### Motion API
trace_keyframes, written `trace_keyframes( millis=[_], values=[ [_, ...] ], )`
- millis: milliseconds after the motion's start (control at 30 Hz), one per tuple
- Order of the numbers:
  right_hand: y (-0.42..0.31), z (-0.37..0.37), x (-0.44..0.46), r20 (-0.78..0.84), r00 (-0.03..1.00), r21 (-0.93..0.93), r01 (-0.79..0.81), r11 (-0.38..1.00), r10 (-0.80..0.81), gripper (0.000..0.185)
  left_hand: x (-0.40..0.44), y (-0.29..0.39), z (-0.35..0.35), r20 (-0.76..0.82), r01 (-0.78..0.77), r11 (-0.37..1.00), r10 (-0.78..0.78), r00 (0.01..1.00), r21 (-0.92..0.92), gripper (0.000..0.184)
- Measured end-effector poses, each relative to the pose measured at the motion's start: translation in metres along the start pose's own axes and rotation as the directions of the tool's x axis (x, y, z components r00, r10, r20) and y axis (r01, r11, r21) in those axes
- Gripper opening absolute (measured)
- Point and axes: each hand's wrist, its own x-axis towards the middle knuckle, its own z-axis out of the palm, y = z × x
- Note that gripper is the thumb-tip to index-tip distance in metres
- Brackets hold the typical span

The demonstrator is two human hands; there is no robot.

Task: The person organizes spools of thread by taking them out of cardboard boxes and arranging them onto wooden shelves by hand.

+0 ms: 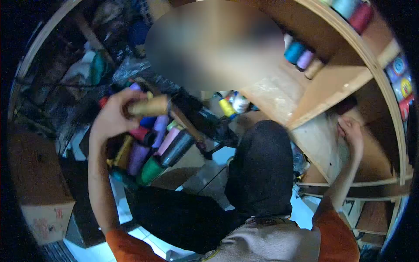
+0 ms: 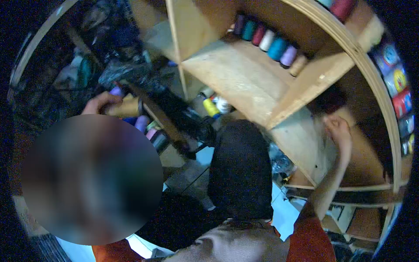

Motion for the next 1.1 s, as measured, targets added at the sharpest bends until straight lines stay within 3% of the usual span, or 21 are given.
trace_keyframes(
  millis=[33,67,133,167,200,233,267,300,367,433,467,500,567,633,667,733,833,867,967,1067,1100],
  values=[
    [-0.05,0.017,-0.039,0.11,0.979,0.062,0.168,0.984,-0.174,0.036,0.003,0.019,-0.008,-0.035,-0.043,0.999,0.042,0.999,-0.028,0.046],
    [-0.114,0.033,-0.087,0.2,0.919,0.14,0.315,0.939,-0.339,0.045,0.008,0.031,-0.006,-0.089,-0.066,0.963,0.044,0.995,-0.262,0.043],
    [-0.147,0.048,-0.118,0.342,0.739,0.537,0.353,0.766,-0.58,0.054,0.026,0.079,-0.012,0.01,-0.19,0.981,0.191,0.982,-0.03,0.049],
    [-0.16,0.075,-0.132,0.199,0.733,0.62,0.42,0.663,-0.651,0.064,0.032,0.103,0.002,-0.022,-0.351,0.935,0.352,0.936,0.052,0.048],
    [-0.215,0.11,-0.163,0.017,0.802,0.504,0.509,0.698,-0.597,0.073,0.037,0.124,0.016,-0.023,-0.425,0.901,0.428,0.903,0.085,0.048],
    [-0.233,0.124,-0.163,0.068,0.67,0.179,0.72,0.67,-0.739,0.073,0.041,0.142,0.034,-0.054,-0.495,0.866,0.499,0.865,0.071,0.047],
    [-0.244,0.131,-0.163,0.176,0.534,-0.157,0.844,0.512,-0.827,0.073,0.041,0.161,0.047,-0.022,-0.486,0.873,0.485,0.874,-0.044,0.047],
    [-0.248,0.136,-0.171,0.246,0.651,-0.089,0.753,0.652,-0.718,0.07,0.044,0.173,0.063,-0.079,-0.545,0.822,0.54,0.838,-0.165,0.05],
    [-0.228,0.149,-0.169,0.211,0.791,0.32,0.499,0.805,-0.574,0.064,0.045,0.181,0.08,-0.136,-0.511,0.822,0.493,0.86,-0.253,0.06],
    [-0.213,0.128,-0.166,0.216,0.861,0.214,0.419,0.883,-0.461,0.057,0.038,0.174,0.087,-0.134,-0.427,0.821,0.409,0.903,-0.379,0.07],
    [-0.2,0.116,-0.16,0.223,0.845,0.518,0.32,0.793,-0.486,0.051,0.032,0.164,0.085,-0.153,-0.427,0.874,0.4,0.904,-0.234,0.072],
    [-0.185,0.1,-0.154,0.161,0.869,0.639,0.27,0.72,-0.468,0.051,0.026,0.151,0.081,-0.142,-0.377,0.926,0.369,0.919,-0.032,0.062],
    [-0.136,0.066,-0.127,-0.025,0.886,0.63,0.374,0.68,-0.463,0.047,0.02,0.113,0.084,-0.188,-0.097,0.985,0.123,0.974,0.139,0.037],
    [-0.101,0.038,-0.105,-0.331,0.909,0.589,0.409,0.697,-0.253,0.044,0.009,0.065,0.092,-0.16,0.011,0.983,0.019,0.987,0.183,0.034],
    [-0.077,0.024,-0.09,-0.424,0.888,0.561,0.412,0.718,-0.178,0.044,0.007,0.083,0.083,0.032,0.323,0.931,-0.332,0.943,0.169,0.036],
    [-0.003,-0.011,-0.047,-0.555,0.828,0.549,0.438,0.712,-0.081,0.044,-0.002,0.063,0.095,0.125,0.219,0.941,-0.257,0.958,0.259,0.04],
    [0.07,-0.027,0.025,-0.707,0.707,0.298,0.323,0.898,-0.021,0.044,-0.021,0.032,0.119,0.158,0.179,0.942,-0.23,0.96,0.285,0.043],
    [0.069,-0.028,0.031,-0.757,0.653,0.168,0.21,0.963,-0.011,0.043,-0.02,0.029,0.122,0.156,0.183,0.943,-0.232,0.96,0.277,0.044],
    [0.043,-0.003,0.04,-0.8,0.596,0.02,0.137,0.99,-0.066,0.039,-0.019,0.032,0.117,0.177,0.184,0.939,-0.242,0.954,0.292,0.047],
    [0.032,-0.005,0.038,-0.781,0.624,-0.031,-0.041,0.999,0.002,0.041,-0.013,0.048,0.105,0.194,0.216,0.972,-0.231,0.953,0.097,0.046],
    [0.047,-0.003,0.045,-0.784,0.617,-0.145,-0.075,0.987,-0.069,0.041,-0.01,0.058,0.098,0.198,0.226,0.974,-0.224,0.954,0.015,0.046]
  ],
)
